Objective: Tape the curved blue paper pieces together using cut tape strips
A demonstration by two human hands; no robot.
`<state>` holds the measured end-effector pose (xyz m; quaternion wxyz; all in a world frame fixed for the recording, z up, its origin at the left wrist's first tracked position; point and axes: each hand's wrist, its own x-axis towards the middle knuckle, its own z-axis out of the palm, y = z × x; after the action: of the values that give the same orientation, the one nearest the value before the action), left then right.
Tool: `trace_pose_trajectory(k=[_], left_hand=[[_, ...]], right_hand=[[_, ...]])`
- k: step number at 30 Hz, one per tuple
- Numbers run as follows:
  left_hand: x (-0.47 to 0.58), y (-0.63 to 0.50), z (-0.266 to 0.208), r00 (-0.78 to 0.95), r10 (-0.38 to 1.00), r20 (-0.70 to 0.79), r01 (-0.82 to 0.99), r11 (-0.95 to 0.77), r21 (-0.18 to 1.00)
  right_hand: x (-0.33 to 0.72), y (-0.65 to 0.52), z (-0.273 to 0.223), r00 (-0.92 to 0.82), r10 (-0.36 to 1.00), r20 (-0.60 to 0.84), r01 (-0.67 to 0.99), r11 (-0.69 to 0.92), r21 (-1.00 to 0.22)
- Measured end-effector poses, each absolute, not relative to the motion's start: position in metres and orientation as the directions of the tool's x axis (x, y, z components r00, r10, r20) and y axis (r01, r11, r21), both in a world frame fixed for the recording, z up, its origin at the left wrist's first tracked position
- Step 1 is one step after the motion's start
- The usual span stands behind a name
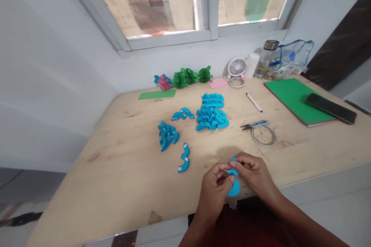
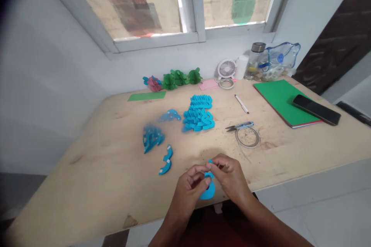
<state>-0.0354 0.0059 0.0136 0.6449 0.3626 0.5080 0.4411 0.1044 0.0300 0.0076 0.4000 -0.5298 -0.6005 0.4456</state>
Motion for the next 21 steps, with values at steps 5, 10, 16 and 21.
trace_pose_trajectory(k=[5, 10, 16, 21], left_hand=[[-0.015, 0.004, 0.015, 0.107, 0.936, -0.334, -0.173, 0.349, 0.921], [-0.004, 0.003, 0.016, 0.095, 0.938, -0.334, -0.133, 0.344, 0.929], [0.003, -0.003, 0.018, 0.048, 0.977, -0.209, 0.064, 0.206, 0.976], [0.003, -0.005, 0.018, 0.001, 0.998, -0.062, 0.326, 0.058, 0.944]], right_hand=[[0.128, 0.028, 0.005, -0.141, 0.989, -0.053, 0.234, -0.019, -0.972], [0.147, 0.026, 0.003, -0.166, 0.982, -0.087, 0.206, -0.052, -0.977], [0.150, 0.023, 0.002, -0.015, 0.998, -0.065, 0.218, -0.060, -0.974], [0.138, 0.023, 0.001, 0.050, 0.996, -0.074, 0.178, -0.081, -0.981]])
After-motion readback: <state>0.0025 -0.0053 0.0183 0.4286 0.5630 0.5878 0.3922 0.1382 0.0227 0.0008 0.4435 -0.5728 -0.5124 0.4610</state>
